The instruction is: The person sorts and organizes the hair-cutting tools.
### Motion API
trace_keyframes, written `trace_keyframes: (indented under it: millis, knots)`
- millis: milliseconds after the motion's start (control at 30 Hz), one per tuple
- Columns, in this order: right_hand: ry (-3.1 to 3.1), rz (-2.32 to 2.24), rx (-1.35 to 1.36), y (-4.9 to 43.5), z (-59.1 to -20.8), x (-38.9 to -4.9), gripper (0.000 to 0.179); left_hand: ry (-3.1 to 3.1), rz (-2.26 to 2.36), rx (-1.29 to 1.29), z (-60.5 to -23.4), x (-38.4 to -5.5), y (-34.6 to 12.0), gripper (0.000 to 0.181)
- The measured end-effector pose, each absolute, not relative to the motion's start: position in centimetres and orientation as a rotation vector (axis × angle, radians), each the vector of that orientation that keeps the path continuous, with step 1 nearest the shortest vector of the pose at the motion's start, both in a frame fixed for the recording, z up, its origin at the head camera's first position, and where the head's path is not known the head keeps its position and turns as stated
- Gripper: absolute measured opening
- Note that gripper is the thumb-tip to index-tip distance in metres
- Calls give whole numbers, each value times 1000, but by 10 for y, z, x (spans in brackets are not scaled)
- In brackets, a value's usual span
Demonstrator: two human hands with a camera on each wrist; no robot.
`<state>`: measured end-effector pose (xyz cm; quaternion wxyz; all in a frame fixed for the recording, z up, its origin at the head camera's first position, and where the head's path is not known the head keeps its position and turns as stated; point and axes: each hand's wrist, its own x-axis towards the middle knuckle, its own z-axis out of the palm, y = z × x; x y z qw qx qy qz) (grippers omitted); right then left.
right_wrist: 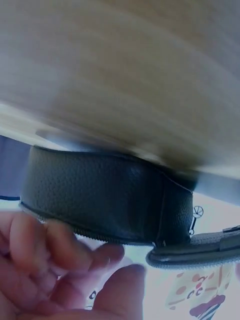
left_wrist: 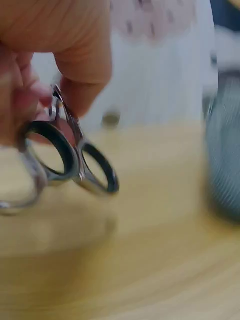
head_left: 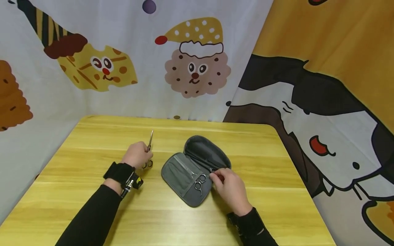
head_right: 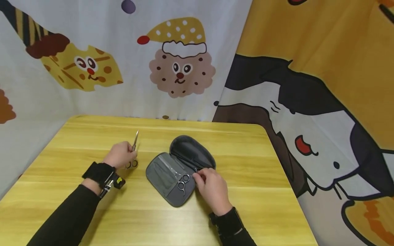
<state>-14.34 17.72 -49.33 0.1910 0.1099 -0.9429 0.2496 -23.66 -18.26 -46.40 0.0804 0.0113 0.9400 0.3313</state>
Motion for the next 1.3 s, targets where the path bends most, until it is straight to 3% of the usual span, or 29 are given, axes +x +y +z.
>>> trace_keyframes:
  millis: [100,200,333,433,567,800,933,1100,1300]
  knots:
    - [-2564,857,314,177,-490,-140,9,2662,1465,25,-452,-214,-178,17]
    - [-2521,1190,398,177,-483,-135,5,2297,1978,28,-448,-188,-156,26]
    - [-2598,1743,559,174,-475,-132,28,1880,2317,112,-454,-156,-111,34]
    - [-2684,2059,630,171,-474,-132,40,1724,2380,216,-462,-139,-83,33]
    - [-2702,2284,623,167,-477,-133,43,1619,2429,349,-474,-128,-66,28]
    - [-2439,2639,364,171,-482,-138,22,1504,2498,472,-486,-125,-63,16]
    - [-2166,2880,365,173,-483,-139,15,1440,2492,500,-492,-123,-59,15]
    - [-2118,2910,366,175,-484,-139,21,1569,2420,431,-493,-122,-54,27]
    - [-2028,2833,117,178,-484,-143,19,2165,2235,114,-495,-126,-70,33]
